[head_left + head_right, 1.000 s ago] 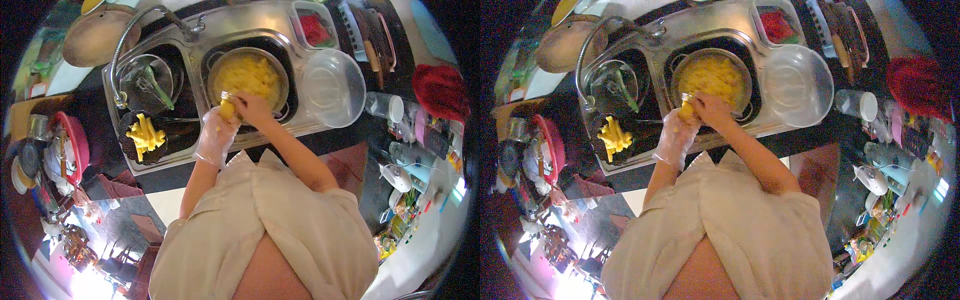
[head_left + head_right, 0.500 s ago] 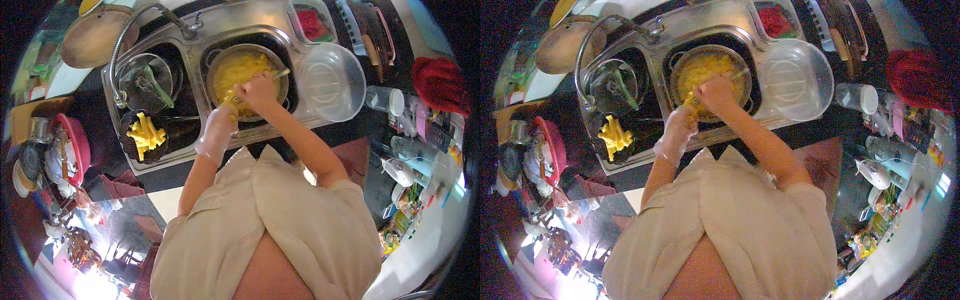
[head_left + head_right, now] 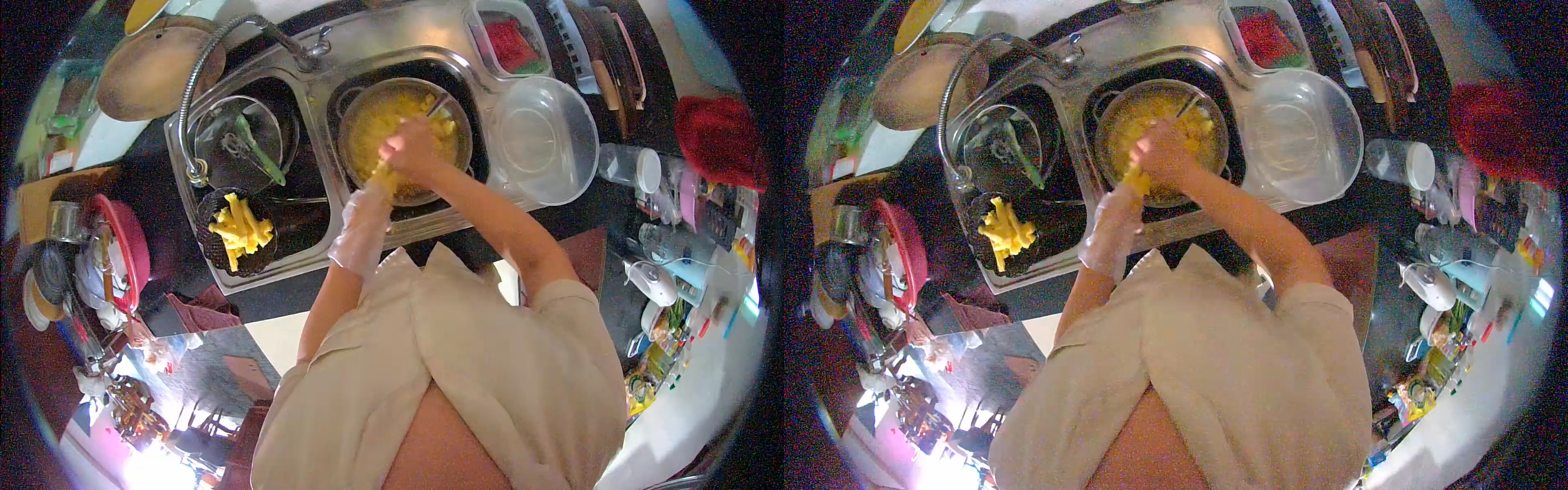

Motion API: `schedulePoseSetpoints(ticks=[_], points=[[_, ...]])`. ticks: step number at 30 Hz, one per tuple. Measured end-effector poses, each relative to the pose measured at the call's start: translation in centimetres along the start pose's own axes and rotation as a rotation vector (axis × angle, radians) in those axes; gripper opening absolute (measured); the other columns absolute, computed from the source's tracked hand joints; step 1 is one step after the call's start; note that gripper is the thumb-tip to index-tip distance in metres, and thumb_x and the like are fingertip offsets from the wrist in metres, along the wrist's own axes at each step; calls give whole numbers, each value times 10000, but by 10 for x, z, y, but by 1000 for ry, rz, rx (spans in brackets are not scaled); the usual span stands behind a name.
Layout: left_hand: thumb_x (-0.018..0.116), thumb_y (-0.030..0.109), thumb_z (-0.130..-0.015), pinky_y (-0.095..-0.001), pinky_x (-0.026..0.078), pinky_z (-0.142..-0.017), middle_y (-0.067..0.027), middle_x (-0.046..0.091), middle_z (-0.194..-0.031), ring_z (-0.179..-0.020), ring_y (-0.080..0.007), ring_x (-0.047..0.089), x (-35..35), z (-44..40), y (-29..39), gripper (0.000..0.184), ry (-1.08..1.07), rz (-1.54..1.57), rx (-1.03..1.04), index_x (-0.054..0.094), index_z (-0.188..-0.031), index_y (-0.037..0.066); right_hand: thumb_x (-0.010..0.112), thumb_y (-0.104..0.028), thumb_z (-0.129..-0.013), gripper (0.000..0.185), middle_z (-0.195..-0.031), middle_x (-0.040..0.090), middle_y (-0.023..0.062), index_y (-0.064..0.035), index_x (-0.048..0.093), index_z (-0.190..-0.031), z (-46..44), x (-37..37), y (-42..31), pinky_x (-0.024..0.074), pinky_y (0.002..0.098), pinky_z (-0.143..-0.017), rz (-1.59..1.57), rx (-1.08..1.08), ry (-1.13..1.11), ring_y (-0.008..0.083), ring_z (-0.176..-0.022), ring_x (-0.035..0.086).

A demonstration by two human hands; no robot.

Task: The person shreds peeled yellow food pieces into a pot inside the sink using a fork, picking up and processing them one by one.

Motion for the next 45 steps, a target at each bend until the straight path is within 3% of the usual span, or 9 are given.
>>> schedulePoseSetpoints(ticks=[2, 5, 12, 16, 18, 21, 27, 35, 45], points=[[484, 365, -915, -359, 436, -471, -69, 582, -639, -561, -228, 579, 7, 10, -5, 316, -19, 70, -68, 600, -897, 71, 613, -330, -694, 276, -566, 576, 101, -109, 619, -529, 10, 18, 26, 400, 446, -753, 97, 80, -223, 281, -722, 579], [477, 121, -828, -455, 518, -626, -198, 639, -826, -803, -364, 639, 10, -8, 8, 160, -108, -749, -78, 615, -880, 60, 607, -331, -700, 282, -583, 586, 113, -99, 627, -543, -6, -18, 11, 404, 452, -755, 133, 54, -24, 289, -736, 584], [513, 199, -852, -369, 519, -511, -105, 622, -671, -618, -300, 642, 3, 1, 25, 166, 102, -939, 451, 598, -874, 59, 608, -328, -697, 310, -611, 598, 142, -68, 614, -528, 10, 4, 38, 392, 484, -692, 257, 150, -266, 309, -720, 585], [513, 180, -844, -301, 467, -431, -36, 535, -607, -485, -215, 551, -11, -15, 19, 151, 67, -165, 310, 561, -828, 38, 549, -337, -808, 394, -667, 603, 189, -38, 621, -561, -7, -26, 23, 414, 478, -661, 96, 349, -215, 357, -671, 575], [516, 175, -834, -238, 375, -376, -7, 472, -606, -435, -121, 433, 5, -3, 2, 130, 14, 897, -414, 525, -791, 52, 522, -339, -847, 410, -693, 606, 207, -28, 636, -606, 6, -21, 22, 429, 469, -659, 46, 498, -305, 375, -674, 577], [516, 188, -833, -233, 316, -356, -44, 493, -620, -428, -102, 421, 6, 0, 5, 134, 183, 1032, -481, 518, -792, 61, 488, -358, -887, 415, -730, 615, 219, -15, 650, -720, 24, -23, 13, 453, 443, -656, -96, 550, -274, 397, -721, 590], [536, 254, -854, -228, 316, -359, 10, 484, -595, -431, -98, 435, -3, -6, -7, 162, -25, 773, -241, 553, -817, 97, 484, -385, -878, 419, -747, 630, 202, -28, 657, -744, 19, -33, 20, 459, 459, -687, -50, 657, -489, 391, -762, 602], [535, 324, -869, -250, 287, -385, 37, 466, -582, -437, -92, 394, 2, 10, -12, 211, 19, 670, -351, 568, -808, 125, 554, -340, -716, 318, -566, 573, 80, -110, 574, -498, -13, -26, -27, 390, 431, -709, 71, -107, -83, 253, -722, 574], [517, 272, -884, -277, 374, -441, -12, 528, -658, -514, -141, 483, -3, 0, -5, 193, -63, 280, -213, 591, -870, 94, 578, -301, -718, 269, -590, 595, 62, -111, 622, -533, -4, -47, -3, 372, 415, -720, 198, 17, -1, 236, -733, 563]])
Point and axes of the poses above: each hand's wrist, its own z-axis away from the middle knuckle, its own x-axis out of the palm, y = z × x, the point moved 8 cm from there along -z, towards the middle knuckle
